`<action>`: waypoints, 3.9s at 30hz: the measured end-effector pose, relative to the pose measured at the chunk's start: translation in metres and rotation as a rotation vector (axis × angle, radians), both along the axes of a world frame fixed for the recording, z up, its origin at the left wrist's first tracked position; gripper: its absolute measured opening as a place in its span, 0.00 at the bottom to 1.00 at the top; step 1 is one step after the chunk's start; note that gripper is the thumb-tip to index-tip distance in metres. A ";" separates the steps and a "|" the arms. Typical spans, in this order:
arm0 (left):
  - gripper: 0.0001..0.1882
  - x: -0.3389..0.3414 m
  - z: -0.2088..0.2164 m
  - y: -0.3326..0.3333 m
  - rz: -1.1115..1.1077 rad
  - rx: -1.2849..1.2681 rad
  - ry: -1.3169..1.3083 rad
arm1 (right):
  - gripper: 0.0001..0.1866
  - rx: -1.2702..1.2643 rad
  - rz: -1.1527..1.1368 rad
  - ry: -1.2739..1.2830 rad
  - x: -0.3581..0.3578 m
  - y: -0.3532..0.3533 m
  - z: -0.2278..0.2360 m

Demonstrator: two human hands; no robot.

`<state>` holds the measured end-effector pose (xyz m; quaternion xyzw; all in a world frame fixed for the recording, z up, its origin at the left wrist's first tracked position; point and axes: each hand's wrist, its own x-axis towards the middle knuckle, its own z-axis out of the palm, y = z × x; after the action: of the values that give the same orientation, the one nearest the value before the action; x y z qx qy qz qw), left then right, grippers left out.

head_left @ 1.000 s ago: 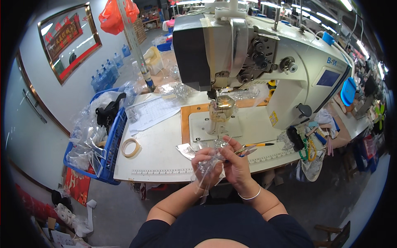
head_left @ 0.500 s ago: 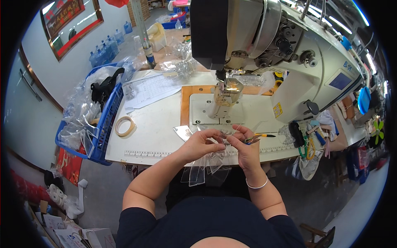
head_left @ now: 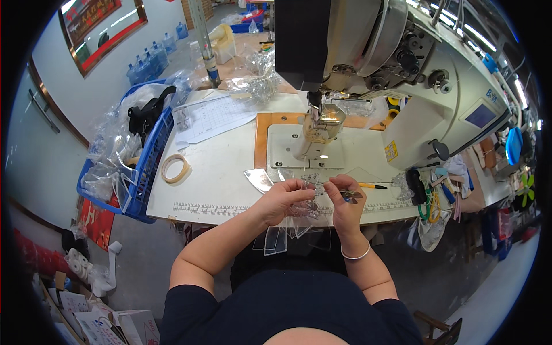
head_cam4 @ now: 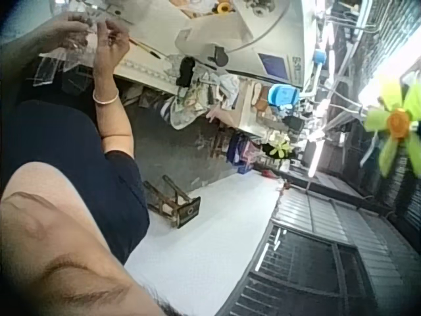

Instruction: The person aligns small transparent plastic pieces and sews them together using a sewing machine. They repeatedly pick up pieces, position them under the needle, sew, and trim excess material. The person also handles a roll of tape and a plastic bag containing additional parts.

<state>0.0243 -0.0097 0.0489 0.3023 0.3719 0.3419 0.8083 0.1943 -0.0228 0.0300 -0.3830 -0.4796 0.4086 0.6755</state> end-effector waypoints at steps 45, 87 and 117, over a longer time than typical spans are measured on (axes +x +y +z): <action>0.16 0.022 0.075 0.064 -0.591 0.714 0.536 | 0.06 -0.018 0.111 -0.299 0.050 0.026 0.053; 0.12 -0.011 0.108 0.087 -0.381 0.492 0.386 | 0.24 -0.171 0.218 0.368 0.007 0.043 0.062; 0.14 0.000 0.176 0.209 -0.424 0.555 0.400 | 0.05 0.141 -0.512 -0.479 0.009 0.135 0.120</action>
<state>0.0244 0.1990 0.2246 0.6398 0.3449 0.1893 0.6602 0.2029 0.1119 0.1500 -0.5280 -0.5399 0.0905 0.6492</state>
